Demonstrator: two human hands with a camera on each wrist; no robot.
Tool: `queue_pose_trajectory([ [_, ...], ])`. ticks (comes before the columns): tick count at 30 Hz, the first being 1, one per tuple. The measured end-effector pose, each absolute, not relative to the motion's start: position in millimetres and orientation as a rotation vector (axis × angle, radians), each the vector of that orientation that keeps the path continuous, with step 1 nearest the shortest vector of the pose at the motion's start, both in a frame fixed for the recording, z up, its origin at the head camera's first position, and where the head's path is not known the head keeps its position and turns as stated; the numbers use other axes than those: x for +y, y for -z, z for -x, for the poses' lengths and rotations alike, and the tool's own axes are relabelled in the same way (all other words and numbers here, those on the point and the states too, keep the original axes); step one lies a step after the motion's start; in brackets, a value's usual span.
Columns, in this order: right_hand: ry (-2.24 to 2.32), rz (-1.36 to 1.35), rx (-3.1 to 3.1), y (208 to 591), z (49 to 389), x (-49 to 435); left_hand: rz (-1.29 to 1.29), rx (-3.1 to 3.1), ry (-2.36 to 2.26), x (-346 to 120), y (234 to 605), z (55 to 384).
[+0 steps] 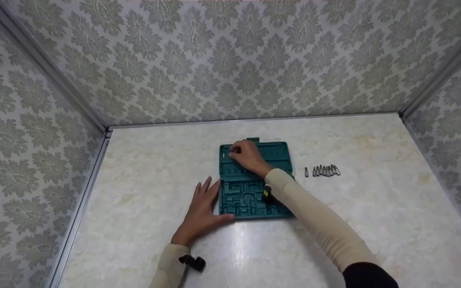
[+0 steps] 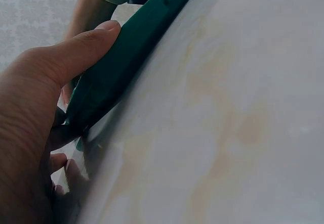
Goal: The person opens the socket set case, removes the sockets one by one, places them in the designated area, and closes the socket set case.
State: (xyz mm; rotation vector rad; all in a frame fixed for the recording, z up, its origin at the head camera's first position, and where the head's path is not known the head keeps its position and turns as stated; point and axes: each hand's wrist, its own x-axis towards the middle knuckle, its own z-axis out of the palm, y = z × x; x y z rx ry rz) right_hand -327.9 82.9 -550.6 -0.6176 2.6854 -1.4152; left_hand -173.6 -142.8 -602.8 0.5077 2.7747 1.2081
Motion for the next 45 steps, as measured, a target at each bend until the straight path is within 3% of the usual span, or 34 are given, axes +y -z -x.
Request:
queue_pose_trajectory([
  [23,1.196,0.677,2.683,549.9,330.6,69.3,-0.513,2.777,-1.18,-142.3,602.1,173.5],
  [45,1.592,0.273,2.506,551.3,326.9,60.7,-0.495,2.768,-1.188,-140.6,601.4,173.0],
])
